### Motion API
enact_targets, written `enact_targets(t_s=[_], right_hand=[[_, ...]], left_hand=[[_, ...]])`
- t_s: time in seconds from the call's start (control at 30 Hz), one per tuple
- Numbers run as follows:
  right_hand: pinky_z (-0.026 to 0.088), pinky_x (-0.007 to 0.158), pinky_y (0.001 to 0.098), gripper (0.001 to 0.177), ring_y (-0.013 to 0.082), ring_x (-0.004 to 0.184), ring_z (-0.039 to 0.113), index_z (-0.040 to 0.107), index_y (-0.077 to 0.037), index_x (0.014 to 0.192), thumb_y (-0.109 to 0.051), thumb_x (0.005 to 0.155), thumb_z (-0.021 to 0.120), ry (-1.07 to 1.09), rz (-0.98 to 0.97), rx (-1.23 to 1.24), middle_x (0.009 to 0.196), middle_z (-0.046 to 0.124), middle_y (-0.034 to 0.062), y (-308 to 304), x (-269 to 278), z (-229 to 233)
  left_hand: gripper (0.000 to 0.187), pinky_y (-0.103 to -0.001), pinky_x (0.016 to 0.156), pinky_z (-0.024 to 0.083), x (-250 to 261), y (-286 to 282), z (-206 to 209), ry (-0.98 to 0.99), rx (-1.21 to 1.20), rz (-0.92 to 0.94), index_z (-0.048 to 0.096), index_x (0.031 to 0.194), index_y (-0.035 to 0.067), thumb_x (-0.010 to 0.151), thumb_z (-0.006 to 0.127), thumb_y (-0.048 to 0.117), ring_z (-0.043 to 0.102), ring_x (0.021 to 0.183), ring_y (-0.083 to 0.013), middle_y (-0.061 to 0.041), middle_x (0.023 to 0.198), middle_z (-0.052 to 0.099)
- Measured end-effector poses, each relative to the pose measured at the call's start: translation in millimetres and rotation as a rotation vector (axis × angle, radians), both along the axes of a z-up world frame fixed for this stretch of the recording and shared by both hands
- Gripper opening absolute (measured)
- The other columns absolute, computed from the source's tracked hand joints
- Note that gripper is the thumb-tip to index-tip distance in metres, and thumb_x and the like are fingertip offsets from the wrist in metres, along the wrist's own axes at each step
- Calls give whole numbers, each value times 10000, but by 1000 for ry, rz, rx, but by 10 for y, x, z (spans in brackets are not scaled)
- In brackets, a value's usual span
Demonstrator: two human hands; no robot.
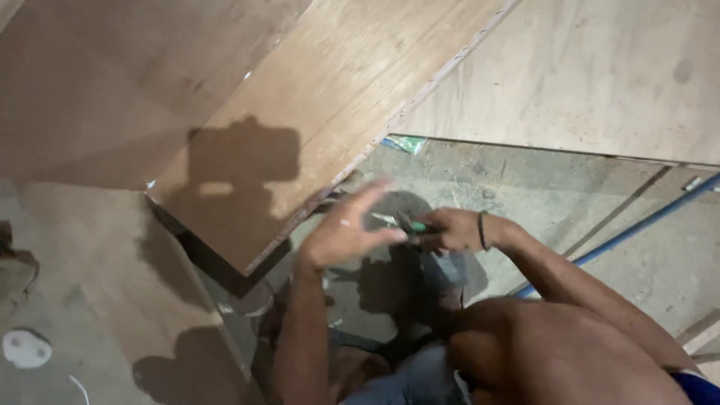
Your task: Removing staples from a wooden board using pliers and adjusting clamps
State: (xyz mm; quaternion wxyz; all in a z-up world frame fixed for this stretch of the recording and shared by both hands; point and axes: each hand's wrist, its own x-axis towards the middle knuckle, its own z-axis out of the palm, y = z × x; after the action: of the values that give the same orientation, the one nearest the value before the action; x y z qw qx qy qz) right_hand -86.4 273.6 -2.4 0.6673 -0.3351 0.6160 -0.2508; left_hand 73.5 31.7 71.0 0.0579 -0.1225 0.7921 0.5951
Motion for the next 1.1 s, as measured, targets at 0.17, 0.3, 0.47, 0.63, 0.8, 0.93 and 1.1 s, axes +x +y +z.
enact_targets(t_s=[0.17, 0.3, 0.47, 0.63, 0.8, 0.93, 1.1], right_hand=[[624, 601, 408, 206, 213, 658, 722, 762, -29, 996, -71, 924, 574, -216, 25, 174, 788, 756, 116, -361, -186, 102], [607, 670, 546, 256, 455, 802, 739, 733, 27, 1078, -93, 932, 559, 45, 53, -60, 878, 727, 294, -193, -329, 250], [404, 1062, 590, 571, 433, 1325, 515, 487, -182, 1554, -139, 987, 523, 62, -241, -93, 1424, 568, 215, 362, -575, 8], [476, 850, 542, 502, 368, 965, 589, 585, -127, 1454, -93, 954, 557, 19, -313, -89, 1076, 635, 170, 27, -769, 178], [581, 663, 442, 401, 247, 726, 659, 710, -74, 1296, -13, 916, 599, -110, -364, -138, 781, 696, 139, -81, -822, -246], [627, 865, 567, 534, 424, 1078, 699, 455, 78, 1469, 20, 939, 475, -553, -298, -128, 1187, 668, 334, -237, -746, -674], [636, 790, 629, 218, 406, 980, 754, 687, 93, 1088, -68, 966, 604, -647, -317, -136, 1010, 756, 265, -596, -868, -685]], left_hand=[[176, -327, 884, 596, 33, 293, -355, 23, 359, 346, 795, 940, 140, 799, 886, 189, 768, 898, -167, -35, 925, 809], [553, -529, 1116, 258, 125, 38, -853, -146, 175, 936, 605, 1150, 79, 1094, 286, 527, 556, 1100, -307, -182, 1158, 564], [876, -496, 1134, 352, -540, 90, -703, 105, -1041, 61, 448, 1536, 46, 886, 727, 562, 321, 1515, -357, -190, 1631, 364], [385, -512, 1066, 399, -187, 599, -1098, 185, -909, -74, 553, 1101, 35, 938, 690, 357, 512, 1107, -373, -189, 1134, 529], [496, -345, 552, 501, 354, 871, -1020, 414, -631, -257, 576, 576, 141, 969, 688, 422, 609, 524, -224, -32, 531, 581], [310, -401, 785, 479, 150, 556, -1508, 529, -870, 191, 676, 985, 144, 915, 732, 441, 644, 860, -269, -63, 961, 662], [441, -461, 901, 514, -416, 101, -1040, 376, -1018, 337, 683, 1131, 73, 849, 816, 385, 672, 1015, -307, -110, 1201, 636]])
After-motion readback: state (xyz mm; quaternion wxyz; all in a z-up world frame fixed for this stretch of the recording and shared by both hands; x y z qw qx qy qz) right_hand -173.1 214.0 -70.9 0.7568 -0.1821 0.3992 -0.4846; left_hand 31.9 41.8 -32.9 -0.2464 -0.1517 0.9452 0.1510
